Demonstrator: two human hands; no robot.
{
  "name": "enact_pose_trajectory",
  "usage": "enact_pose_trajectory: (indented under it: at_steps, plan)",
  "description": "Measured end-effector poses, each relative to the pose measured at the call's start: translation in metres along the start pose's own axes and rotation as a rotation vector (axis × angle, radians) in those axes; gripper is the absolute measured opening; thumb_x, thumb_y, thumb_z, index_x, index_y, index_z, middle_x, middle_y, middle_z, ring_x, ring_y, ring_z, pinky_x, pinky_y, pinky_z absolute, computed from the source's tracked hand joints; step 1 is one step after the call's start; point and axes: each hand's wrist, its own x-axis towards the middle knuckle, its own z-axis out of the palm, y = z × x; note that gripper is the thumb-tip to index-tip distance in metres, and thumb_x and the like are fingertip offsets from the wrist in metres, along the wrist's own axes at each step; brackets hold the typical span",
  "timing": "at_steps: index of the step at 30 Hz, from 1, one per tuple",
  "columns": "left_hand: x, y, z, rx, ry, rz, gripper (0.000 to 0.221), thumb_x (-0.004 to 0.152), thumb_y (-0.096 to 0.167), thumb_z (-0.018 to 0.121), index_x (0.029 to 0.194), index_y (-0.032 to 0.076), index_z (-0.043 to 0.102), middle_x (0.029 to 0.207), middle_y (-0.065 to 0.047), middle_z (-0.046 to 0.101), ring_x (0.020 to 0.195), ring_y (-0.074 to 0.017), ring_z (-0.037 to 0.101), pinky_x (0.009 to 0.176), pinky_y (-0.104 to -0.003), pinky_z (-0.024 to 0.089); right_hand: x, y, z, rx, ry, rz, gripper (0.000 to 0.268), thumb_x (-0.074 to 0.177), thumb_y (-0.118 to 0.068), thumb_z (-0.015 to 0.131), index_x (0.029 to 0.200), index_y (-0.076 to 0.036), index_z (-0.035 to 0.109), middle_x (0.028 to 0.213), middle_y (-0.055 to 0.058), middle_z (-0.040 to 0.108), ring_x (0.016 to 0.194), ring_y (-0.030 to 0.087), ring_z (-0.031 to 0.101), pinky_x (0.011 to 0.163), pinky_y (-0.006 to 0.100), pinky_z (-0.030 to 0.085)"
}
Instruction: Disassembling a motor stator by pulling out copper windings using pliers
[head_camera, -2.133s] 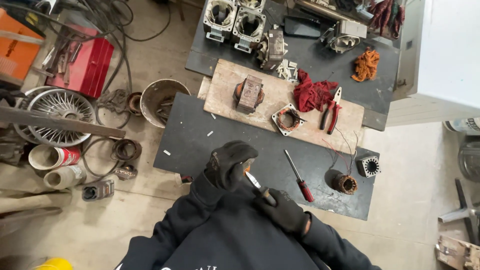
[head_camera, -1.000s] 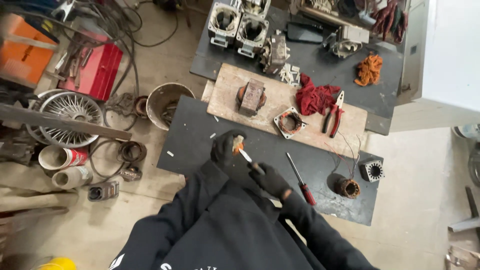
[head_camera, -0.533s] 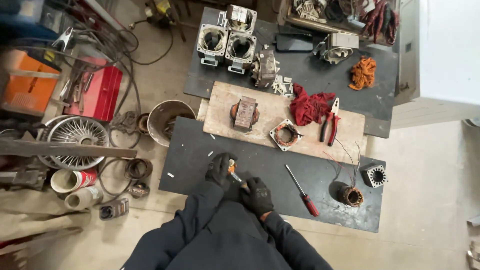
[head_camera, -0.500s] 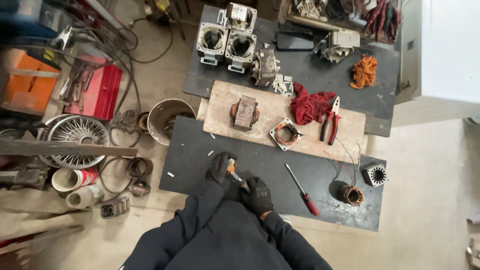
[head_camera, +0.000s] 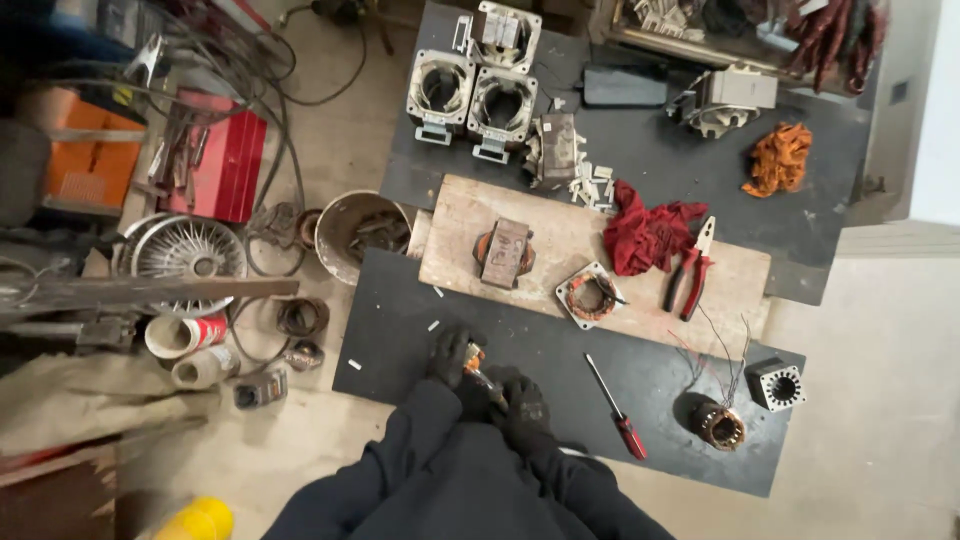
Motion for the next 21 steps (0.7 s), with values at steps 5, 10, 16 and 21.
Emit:
enact_pose_trajectory:
  at_steps: [5, 10, 16, 21]
  plan:
    - [0.006, -0.118, 0.023, 0.359, 0.150, 0.198, 0.033, 0.101, 0.036, 0.060, 0.127, 0.015, 0.059, 0.123, -0.015, 0.063, 0.120, -0.0331, 0.059, 0.112, -0.043, 0.044, 0.013, 0.005, 0.002, -0.097, -0.232, 0.144, 0.068, 0.069, -0.055, 0.082, 0.122, -0.021, 0.057, 0.129, 0.013, 0.054, 0.117, 0.037, 0.056, 0.092, 0.049, 0.054]
    - [-0.005, -0.010, 0.009, 0.101, 0.176, -0.219, 0.034, 0.104, 0.052, 0.054, 0.107, 0.026, 0.077, 0.109, -0.003, 0.076, 0.111, -0.0194, 0.069, 0.110, -0.036, 0.046, 0.019, -0.003, -0.011, -0.127, -0.367, 0.204, 0.070, 0.073, -0.058, 0.079, 0.126, -0.021, 0.054, 0.134, 0.011, 0.051, 0.129, 0.034, 0.054, 0.105, 0.047, 0.055]
    - [0.003, -0.042, 0.025, -0.059, 0.063, -0.376, 0.055, 0.103, 0.061, 0.051, 0.127, 0.015, 0.068, 0.132, -0.019, 0.068, 0.130, -0.0360, 0.059, 0.119, -0.046, 0.038, 0.014, -0.015, -0.021, -0.169, -0.298, 0.143, 0.059, 0.078, -0.056, 0.076, 0.121, -0.021, 0.056, 0.122, 0.009, 0.055, 0.119, 0.032, 0.060, 0.100, 0.043, 0.056]
    - [-0.001, -0.015, 0.014, 0.011, -0.025, -0.424, 0.060, 0.099, 0.073, 0.044, 0.133, 0.028, 0.064, 0.140, -0.008, 0.065, 0.135, -0.0308, 0.056, 0.121, -0.043, 0.036, 0.013, -0.058, -0.065, -0.150, -0.328, 0.137, 0.050, 0.087, -0.045, 0.069, 0.125, -0.016, 0.056, 0.124, 0.014, 0.061, 0.122, 0.036, 0.061, 0.102, 0.048, 0.054]
